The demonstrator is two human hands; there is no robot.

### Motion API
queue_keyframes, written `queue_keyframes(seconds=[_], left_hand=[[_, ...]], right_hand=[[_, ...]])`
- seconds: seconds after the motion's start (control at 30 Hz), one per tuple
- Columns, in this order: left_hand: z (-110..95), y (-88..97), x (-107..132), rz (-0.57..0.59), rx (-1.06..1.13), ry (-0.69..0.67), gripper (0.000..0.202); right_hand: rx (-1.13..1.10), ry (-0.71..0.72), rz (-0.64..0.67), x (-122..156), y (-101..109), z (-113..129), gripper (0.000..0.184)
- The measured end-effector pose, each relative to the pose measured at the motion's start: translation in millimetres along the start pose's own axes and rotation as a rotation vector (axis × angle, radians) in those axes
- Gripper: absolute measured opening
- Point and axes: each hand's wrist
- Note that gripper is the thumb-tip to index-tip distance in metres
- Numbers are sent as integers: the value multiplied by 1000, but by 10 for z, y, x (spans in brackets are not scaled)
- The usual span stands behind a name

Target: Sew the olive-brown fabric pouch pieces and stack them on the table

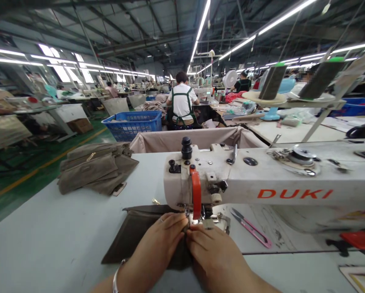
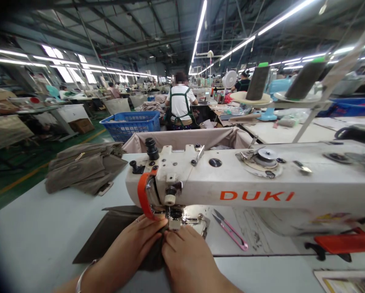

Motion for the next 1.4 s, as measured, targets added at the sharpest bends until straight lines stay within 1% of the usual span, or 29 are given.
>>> queue_keyframes(seconds=[0.1, 0.23, 0.43, 0.6, 0.8, 1.03, 1.3, 1.4], left_hand=[[51, 49, -8, -1, 49, 4, 39], [73, 75, -23, 4, 89, 15, 37], [-34, -52, -12, -48, 10, 18, 33], [-23, -81, 11, -82, 57, 85, 30], [6, -32, 24, -48, 82, 79, 29], [-5, -26, 8, -59, 75, 64, 29], [30, -41, 2, -45, 69, 56, 30], [36, -29, 15, -31, 80, 34, 30]], right_hand=[[-4, -22, 5, -14, -30, 27, 18], [-26, -35, 54, -23, -20, 38, 17], [-85, 2, 43, -32, 123, -51, 24], [-110, -1, 47, -34, 154, -43, 24], [-120, 7, 71, -31, 127, -23, 24], [-115, -1, 86, -15, 120, -6, 23], [-127, -21, 56, -42, 106, -15, 23], [-133, -15, 39, -30, 98, -2, 21]])
Point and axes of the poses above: each hand's wrist, its own x-axis away from the middle knuckle, its own y-axis out of the back of the hand, z = x × y, and after that the axes turned 12 degrees about x, right-handed
